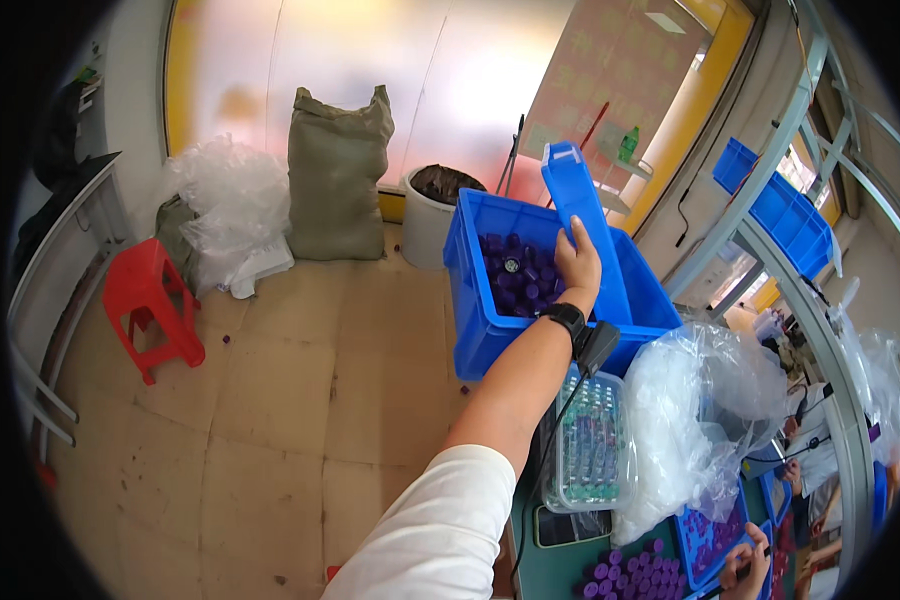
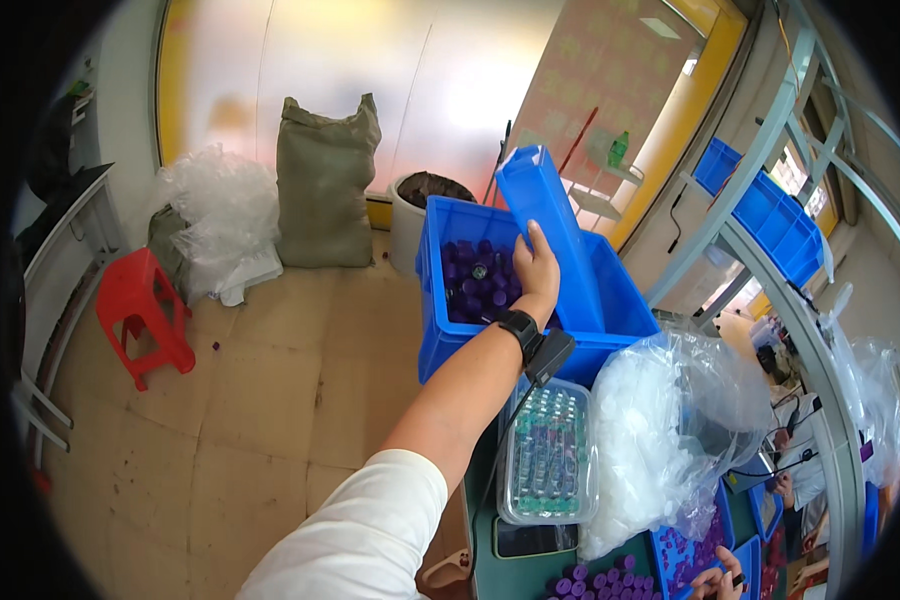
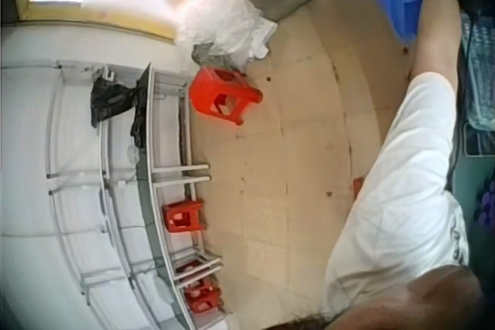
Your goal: The person assembles components by hand by pressing a white insert into a purple cap and then placing a small circuit board inside. After repeating this, they move a blue tray of caps and replace it with an empty blue bin before picking up another circuit board.
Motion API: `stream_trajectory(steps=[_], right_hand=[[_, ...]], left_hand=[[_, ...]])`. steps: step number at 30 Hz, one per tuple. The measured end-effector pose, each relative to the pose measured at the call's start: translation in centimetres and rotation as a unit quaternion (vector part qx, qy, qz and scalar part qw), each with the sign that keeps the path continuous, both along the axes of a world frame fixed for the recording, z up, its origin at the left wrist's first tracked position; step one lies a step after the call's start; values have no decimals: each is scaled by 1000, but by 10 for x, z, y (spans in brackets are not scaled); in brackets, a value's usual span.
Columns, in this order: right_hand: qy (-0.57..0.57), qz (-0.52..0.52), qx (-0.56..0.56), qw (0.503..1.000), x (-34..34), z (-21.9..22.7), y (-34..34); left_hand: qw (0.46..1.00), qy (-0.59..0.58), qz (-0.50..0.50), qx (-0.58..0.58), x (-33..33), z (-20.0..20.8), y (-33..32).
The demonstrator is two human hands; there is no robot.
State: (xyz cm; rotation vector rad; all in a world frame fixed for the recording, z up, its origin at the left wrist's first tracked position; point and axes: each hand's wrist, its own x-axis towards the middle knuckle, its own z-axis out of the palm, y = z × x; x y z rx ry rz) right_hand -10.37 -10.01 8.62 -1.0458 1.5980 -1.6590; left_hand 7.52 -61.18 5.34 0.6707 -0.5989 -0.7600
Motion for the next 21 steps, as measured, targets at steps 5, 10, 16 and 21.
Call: stream_trajectory(steps=[5, 10, 16, 21], right_hand=[[-15, -86, 14, 996, 5, -4, 21], [-60, -112, -9, 992, 9, -5, 38], [-39, -176, -24, 983, 2, -6, 71], [-45, -207, -39, 977, 11, -13, 73]], left_hand=[[1000, 2, 6, -20, 5, -1, 1], [1000, -7, 15, -1, 6, 0, 0], [995, -97, 7, -1, -16, 3, -6], [988, -67, -52, 132, 4, -14, -10]])
